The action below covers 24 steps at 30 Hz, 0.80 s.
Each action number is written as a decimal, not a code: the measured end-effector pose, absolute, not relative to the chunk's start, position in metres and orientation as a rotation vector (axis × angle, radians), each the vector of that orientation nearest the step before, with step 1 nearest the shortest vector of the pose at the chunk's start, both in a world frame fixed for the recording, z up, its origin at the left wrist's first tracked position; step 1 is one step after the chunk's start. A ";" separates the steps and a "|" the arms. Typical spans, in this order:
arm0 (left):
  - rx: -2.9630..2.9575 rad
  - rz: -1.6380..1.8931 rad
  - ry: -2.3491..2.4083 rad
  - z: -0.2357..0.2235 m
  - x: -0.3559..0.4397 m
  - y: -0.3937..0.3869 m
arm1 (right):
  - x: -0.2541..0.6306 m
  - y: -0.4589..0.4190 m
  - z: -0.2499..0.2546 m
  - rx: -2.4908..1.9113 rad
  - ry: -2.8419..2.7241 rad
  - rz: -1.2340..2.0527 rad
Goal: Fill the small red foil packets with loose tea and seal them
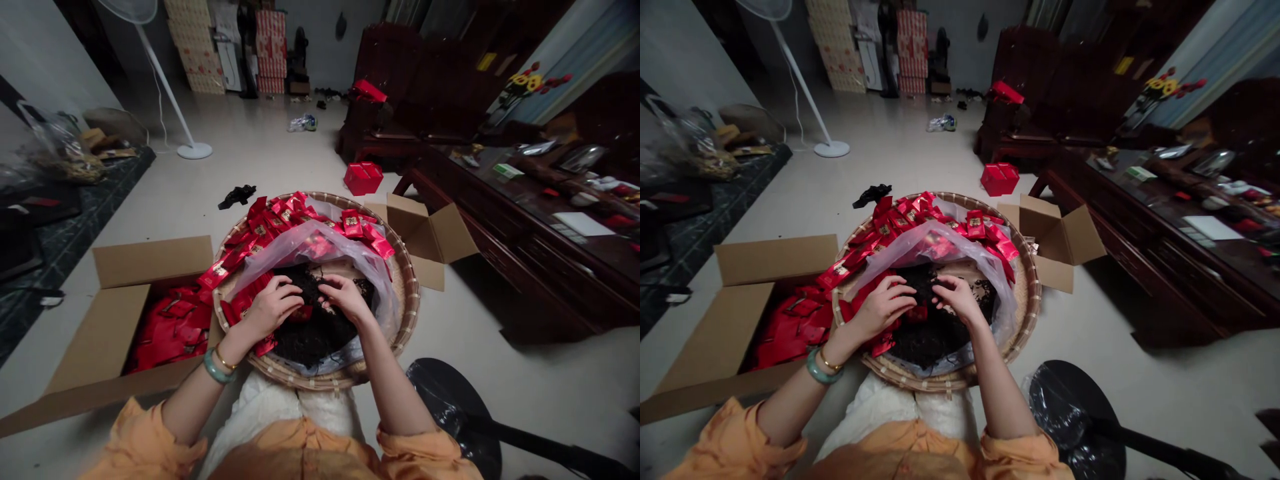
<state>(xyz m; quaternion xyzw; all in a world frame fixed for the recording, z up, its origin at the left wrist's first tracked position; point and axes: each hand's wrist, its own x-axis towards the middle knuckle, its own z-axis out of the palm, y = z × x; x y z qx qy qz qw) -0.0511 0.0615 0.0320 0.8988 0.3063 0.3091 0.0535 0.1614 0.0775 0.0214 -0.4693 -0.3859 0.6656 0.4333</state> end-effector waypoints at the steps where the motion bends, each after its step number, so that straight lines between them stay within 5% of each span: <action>1: 2.728 0.931 0.929 0.032 -0.051 0.061 | 0.161 0.075 0.030 -1.148 -0.988 1.657; 10: 2.691 0.954 0.932 0.025 -0.050 0.061 | 0.142 0.063 0.053 -1.197 -1.394 1.564; 20: 2.595 1.014 0.859 0.017 -0.053 0.059 | 0.149 0.064 0.060 -1.340 -1.921 1.049; 24: 2.585 1.055 0.848 0.017 -0.052 0.058 | 0.147 0.062 0.058 -1.432 -1.798 1.131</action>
